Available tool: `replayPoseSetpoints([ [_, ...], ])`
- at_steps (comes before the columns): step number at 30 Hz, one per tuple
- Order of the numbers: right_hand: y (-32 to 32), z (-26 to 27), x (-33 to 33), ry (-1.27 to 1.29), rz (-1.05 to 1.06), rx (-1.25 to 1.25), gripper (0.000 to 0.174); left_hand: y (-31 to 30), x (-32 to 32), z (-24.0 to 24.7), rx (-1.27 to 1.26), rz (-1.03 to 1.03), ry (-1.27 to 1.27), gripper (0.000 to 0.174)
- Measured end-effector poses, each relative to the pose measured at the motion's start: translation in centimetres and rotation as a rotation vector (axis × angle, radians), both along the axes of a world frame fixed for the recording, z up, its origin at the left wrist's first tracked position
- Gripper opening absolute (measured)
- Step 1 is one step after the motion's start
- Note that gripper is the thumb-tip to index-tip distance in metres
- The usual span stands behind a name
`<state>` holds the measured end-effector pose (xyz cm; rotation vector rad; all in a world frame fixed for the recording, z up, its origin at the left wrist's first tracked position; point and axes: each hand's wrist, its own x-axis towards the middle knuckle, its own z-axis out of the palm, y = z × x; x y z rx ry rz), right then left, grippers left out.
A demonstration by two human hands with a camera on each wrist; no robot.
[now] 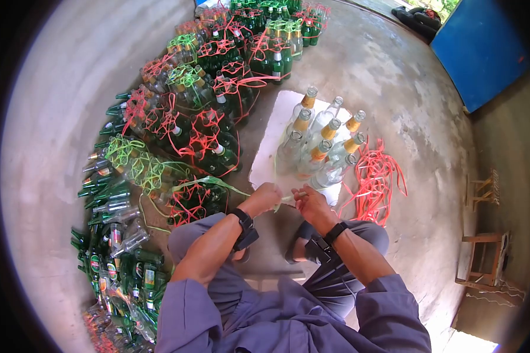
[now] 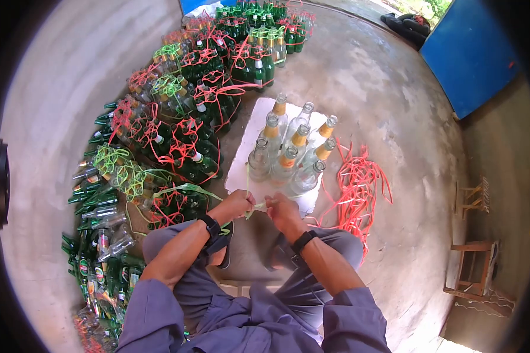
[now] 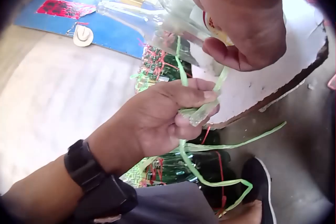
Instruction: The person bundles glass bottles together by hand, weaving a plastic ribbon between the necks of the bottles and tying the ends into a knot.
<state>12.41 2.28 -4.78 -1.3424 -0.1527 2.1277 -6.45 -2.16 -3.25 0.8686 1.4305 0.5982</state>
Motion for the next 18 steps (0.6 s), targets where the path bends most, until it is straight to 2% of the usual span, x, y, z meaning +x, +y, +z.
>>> replayPoseSetpoints([
  [2, 0.3, -0.7, -0.4, 0.012, -0.017, 0.004, 0.019, 0.1, 0.0, -0.1, 0.002, 0.006, -0.013, 0.005],
  [4, 0.8, -1.6, -0.6, 0.02, -0.029, 0.009, 0.018, 0.3, 0.2, -0.6, 0.013, 0.04, -0.019, 0.006],
  [6, 0.6, -2.4, -0.8, 0.026, 0.014, 0.025, 0.021, 0.0, 0.2, -1.0, 0.016, 0.071, -0.019, 0.009],
  [7, 0.4, -2.5, -0.9, 0.029, 0.012, 0.016, 0.021, 0.1, 0.2, -1.1, 0.072, 0.163, 0.031, 0.014],
  [8, 0.2, -2.6, -1.0, 0.023, 0.028, 0.009, 0.015, 0.2, 0.2, -1.1, 0.132, 0.254, 0.083, 0.019],
  [10, -0.3, -1.9, -1.4, 0.021, 0.042, -0.003, 0.012, 0.4, -0.4, -1.2, 0.132, 0.3, 0.077, 0.024],
  [12, -1.3, -1.5, -1.9, 0.017, 0.126, 0.006, 0.014, 0.6, -0.9, -1.7, 0.133, 0.347, 0.071, 0.028],
  [14, -2.0, -1.5, -2.6, 0.059, 0.18, -0.014, 0.015, 1.2, -1.5, -2.4, 0.339, 0.397, 0.152, 0.028],
  [18, -3.0, -0.4, -3.8, 0.112, 0.349, -0.022, 0.015, 2.3, -3.3, -3.0, 0.298, 0.331, 0.247, 0.026],
])
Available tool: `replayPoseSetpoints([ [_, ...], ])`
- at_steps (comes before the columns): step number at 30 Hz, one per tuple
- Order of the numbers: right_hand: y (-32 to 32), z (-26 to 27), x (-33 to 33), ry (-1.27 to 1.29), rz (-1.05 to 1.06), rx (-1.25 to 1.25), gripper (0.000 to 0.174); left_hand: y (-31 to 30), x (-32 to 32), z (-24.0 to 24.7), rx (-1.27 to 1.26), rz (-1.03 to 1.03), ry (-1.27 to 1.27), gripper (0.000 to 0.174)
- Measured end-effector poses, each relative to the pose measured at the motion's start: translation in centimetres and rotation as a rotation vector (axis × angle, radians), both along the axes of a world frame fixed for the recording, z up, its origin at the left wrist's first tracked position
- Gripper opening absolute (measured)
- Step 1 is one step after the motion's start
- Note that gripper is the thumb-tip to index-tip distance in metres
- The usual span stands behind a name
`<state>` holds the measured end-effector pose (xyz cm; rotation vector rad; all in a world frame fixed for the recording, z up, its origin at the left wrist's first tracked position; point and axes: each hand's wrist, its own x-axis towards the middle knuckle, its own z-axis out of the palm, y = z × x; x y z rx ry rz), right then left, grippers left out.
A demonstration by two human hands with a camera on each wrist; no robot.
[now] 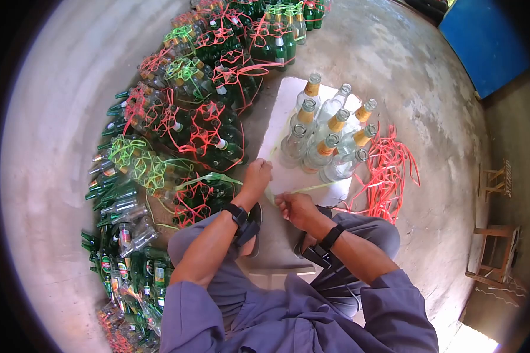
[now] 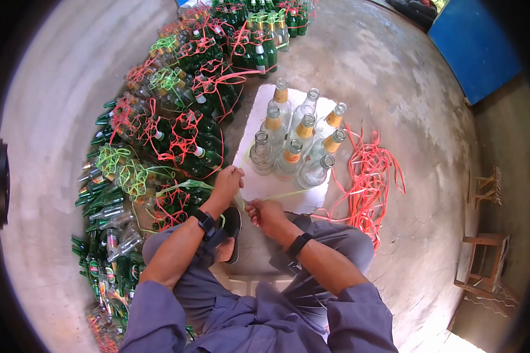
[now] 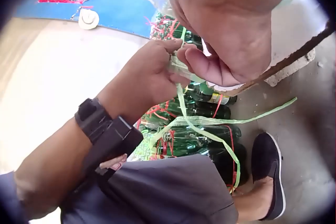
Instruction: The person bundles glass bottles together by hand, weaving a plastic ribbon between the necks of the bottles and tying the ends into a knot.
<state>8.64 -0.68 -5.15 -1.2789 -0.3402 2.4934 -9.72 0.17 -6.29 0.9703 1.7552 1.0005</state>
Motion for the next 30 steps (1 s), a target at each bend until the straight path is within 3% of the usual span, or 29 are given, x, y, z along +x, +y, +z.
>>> replayPoseSetpoints([
  [3, -0.1, 1.3, -0.8, 0.004, 0.074, 0.04, 0.018, 0.5, -0.7, 0.2, 0.065, 0.044, -0.051, 0.029],
  [6, -0.6, 3.3, -1.5, -0.052, 0.141, 0.07, 0.019, 0.7, -1.2, 2.0, -0.085, 0.03, -0.26, 0.023],
  [9, -0.9, 3.6, -1.9, -0.043, 0.151, 0.115, 0.019, 0.7, -1.6, 1.1, -0.081, -0.066, -0.152, 0.024],
  [11, -1.0, 3.8, -2.1, -0.039, 0.156, 0.125, 0.02, 0.8, -1.6, 0.2, -0.03, -0.216, 0.139, 0.024],
  [15, -0.8, 3.8, -2.9, -0.013, 0.23, 0.195, 0.023, 0.9, -1.2, 1.9, -0.069, -0.309, 0.241, 0.024],
  [17, -0.7, 4.0, -3.7, -0.052, 0.239, 0.222, 0.022, 1.0, -0.6, 2.9, -0.201, -0.274, 0.036, 0.022],
  [24, 0.4, 3.3, -4.6, -0.078, 0.328, 0.406, 0.018, 1.3, 0.4, 1.0, -0.24, -0.331, 0.02, 0.017],
  [26, 0.1, 2.0, -5.0, -0.077, 0.286, 0.39, 0.017, 1.1, 0.9, 1.3, -0.174, -0.315, -0.15, 0.015],
  [30, 0.1, 0.6, -5.7, 0.005, 0.165, 0.231, 0.015, 1.2, 1.0, 1.5, -0.173, -0.344, -0.13, 0.014],
])
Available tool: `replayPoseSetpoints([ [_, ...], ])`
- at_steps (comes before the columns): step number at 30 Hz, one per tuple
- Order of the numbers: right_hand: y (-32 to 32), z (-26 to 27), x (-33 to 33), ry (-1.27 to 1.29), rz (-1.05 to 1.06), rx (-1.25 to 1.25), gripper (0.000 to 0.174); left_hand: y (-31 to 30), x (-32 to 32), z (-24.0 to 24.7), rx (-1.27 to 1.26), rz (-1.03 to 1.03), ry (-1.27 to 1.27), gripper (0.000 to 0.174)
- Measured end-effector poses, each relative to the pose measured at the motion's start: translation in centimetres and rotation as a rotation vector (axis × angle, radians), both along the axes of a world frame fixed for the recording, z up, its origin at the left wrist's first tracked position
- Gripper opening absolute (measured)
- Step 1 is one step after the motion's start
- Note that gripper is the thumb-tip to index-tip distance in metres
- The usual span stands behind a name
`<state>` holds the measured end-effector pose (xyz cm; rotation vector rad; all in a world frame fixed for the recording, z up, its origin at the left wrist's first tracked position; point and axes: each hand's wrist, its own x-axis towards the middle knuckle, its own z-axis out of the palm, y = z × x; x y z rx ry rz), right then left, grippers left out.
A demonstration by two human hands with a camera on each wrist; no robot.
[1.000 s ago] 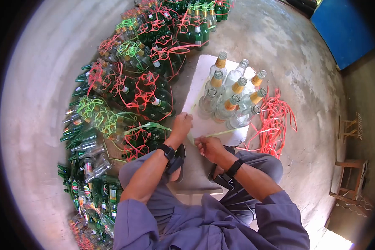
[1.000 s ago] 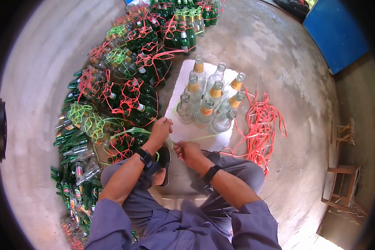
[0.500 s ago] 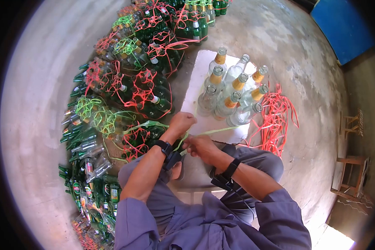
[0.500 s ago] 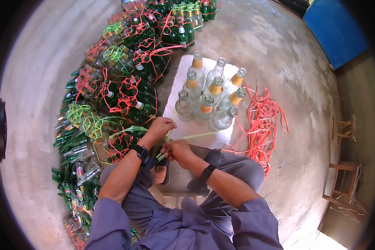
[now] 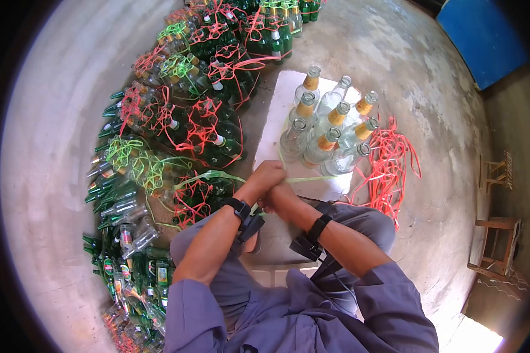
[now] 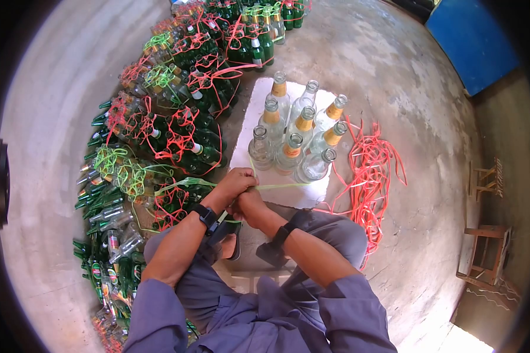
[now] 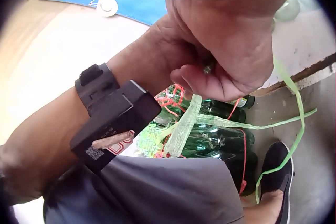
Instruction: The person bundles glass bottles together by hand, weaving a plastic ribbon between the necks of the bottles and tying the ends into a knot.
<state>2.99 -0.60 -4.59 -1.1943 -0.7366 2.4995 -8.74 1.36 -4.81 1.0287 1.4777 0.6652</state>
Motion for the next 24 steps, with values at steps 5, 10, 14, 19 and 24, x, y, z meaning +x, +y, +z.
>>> replayPoseSetpoints([
  [5, -0.2, -0.1, -0.1, 0.019, 0.009, -0.069, 0.014, -0.4, 0.2, -0.5, -0.037, 0.023, -0.038, 0.016],
  [10, -0.4, -0.3, 0.0, 0.033, -0.011, -0.175, 0.019, -0.3, 0.2, -1.1, 0.016, -0.005, 0.017, 0.016],
  [14, -0.5, 0.3, 0.4, -0.004, 0.018, -0.176, 0.028, -0.3, 0.5, -1.1, 0.082, 0.09, 0.001, 0.016],
  [19, -0.6, 3.5, 1.7, -0.189, 0.15, -0.094, 0.04, -0.3, 0.1, -1.5, 0.096, 0.163, -0.085, 0.013],
  [24, -0.3, 1.9, 4.0, -0.502, 0.274, 0.538, 0.056, -0.4, -0.5, -0.8, 0.038, 0.121, -0.018, 0.014],
])
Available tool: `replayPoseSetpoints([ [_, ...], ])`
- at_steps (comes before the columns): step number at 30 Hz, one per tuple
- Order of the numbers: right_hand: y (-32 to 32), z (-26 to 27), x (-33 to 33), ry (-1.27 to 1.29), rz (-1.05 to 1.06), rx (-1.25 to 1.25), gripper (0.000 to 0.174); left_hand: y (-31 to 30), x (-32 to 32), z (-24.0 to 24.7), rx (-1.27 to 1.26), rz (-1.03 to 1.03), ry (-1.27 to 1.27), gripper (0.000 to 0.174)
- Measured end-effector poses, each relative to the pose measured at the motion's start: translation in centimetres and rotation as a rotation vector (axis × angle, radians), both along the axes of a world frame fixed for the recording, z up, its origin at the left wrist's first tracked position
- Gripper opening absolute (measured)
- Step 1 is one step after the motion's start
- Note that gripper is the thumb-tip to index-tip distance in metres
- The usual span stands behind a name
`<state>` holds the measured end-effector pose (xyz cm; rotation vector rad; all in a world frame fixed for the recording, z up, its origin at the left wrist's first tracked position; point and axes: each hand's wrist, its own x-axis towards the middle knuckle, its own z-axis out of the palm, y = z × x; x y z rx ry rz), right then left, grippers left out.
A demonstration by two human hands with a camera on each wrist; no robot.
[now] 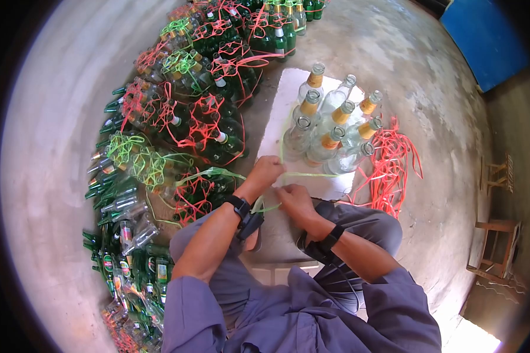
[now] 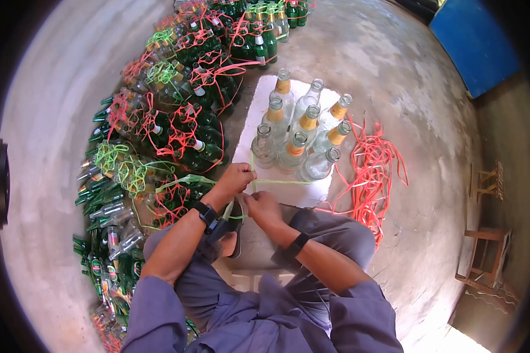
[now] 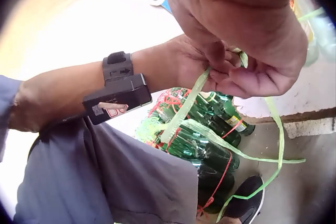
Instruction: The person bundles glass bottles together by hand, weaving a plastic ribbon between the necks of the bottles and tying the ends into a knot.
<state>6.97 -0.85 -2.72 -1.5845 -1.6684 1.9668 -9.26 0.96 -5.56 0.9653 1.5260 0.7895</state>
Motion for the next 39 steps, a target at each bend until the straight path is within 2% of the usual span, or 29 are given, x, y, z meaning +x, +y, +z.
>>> replayPoseSetpoints([
  [1, -0.2, -0.4, 0.0, -0.001, 0.001, -0.001, 0.056, 0.0, -0.1, 0.0, 0.005, 0.0, -0.013, 0.015],
  [3, -0.4, -1.3, -0.1, -0.072, -0.221, 0.282, 0.062, 0.1, -0.1, 0.6, 0.011, 0.004, -0.026, 0.016],
  [4, -0.1, -1.8, -0.1, -0.072, -0.219, 0.281, 0.062, 0.2, -0.1, 1.2, -0.035, 0.011, -0.07, 0.016],
  [7, 1.4, -2.4, -0.2, 0.046, -0.255, 0.162, 0.054, 0.3, -0.1, 1.5, -0.076, 0.0, -0.09, 0.017],
  [9, 1.9, -2.4, -0.4, 0.325, -0.305, -0.087, 0.043, 0.3, -0.2, 1.7, -0.073, -0.016, -0.065, 0.017],
  [10, 1.7, -1.3, -0.6, 0.324, -0.304, -0.09, 0.043, 0.3, -0.1, 2.1, -0.086, -0.004, -0.082, 0.017],
  [12, 1.4, 0.6, -1.1, 0.408, -0.566, -0.431, 0.032, 0.4, -0.2, 2.3, -0.097, 0.009, -0.101, 0.017],
  [14, 1.8, 0.4, -0.8, 0.385, -0.594, -0.432, 0.03, 0.4, -0.5, 2.1, -0.038, -0.055, -0.042, 0.016],
  [18, 2.6, -0.7, -0.3, 0.376, -0.694, -0.443, 0.03, 0.4, -0.2, 3.1, -0.067, -0.037, -0.052, 0.016],
  [21, 2.6, -0.3, -0.2, 0.415, -0.682, -0.422, 0.027, 0.6, -0.8, 2.3, -0.039, -0.045, -0.038, 0.015],
  [23, 2.7, -0.4, -0.2, 0.416, -0.681, -0.409, 0.026, 1.0, -1.7, 0.9, 0.142, -0.114, 0.359, 0.018],
  [24, 2.7, -0.6, -0.2, 0.416, -0.68, -0.398, 0.025, 1.1, -1.9, 1.5, 0.142, -0.116, 0.36, 0.018],
  [26, 2.7, -0.7, -0.3, 0.419, -0.688, -0.392, 0.026, 1.0, -2.1, 3.6, 0.203, -0.053, 0.67, 0.02],
  [29, 2.7, -0.8, -0.3, 0.431, -0.697, -0.373, 0.026, 0.8, -2.7, 4.1, 0.287, -0.012, 0.748, 0.021],
  [33, 2.4, -1.0, -0.3, 0.479, -0.695, -0.331, 0.025, 0.4, -1.9, 4.8, 0.241, 0.026, 0.784, 0.023],
  [36, 2.3, -0.7, -0.5, 0.45, -0.669, -0.275, 0.026, 0.1, -1.2, 4.1, 0.192, -0.013, 0.678, 0.024],
  [38, 2.2, -0.2, -0.5, 0.449, -0.665, -0.284, 0.026, -0.1, -0.6, 3.5, 0.027, -0.044, 0.385, 0.023],
  [39, 2.2, -0.1, -0.6, 0.446, -0.66, -0.294, 0.027, -0.1, -0.3, 3.3, 0.027, -0.044, 0.385, 0.023],
])
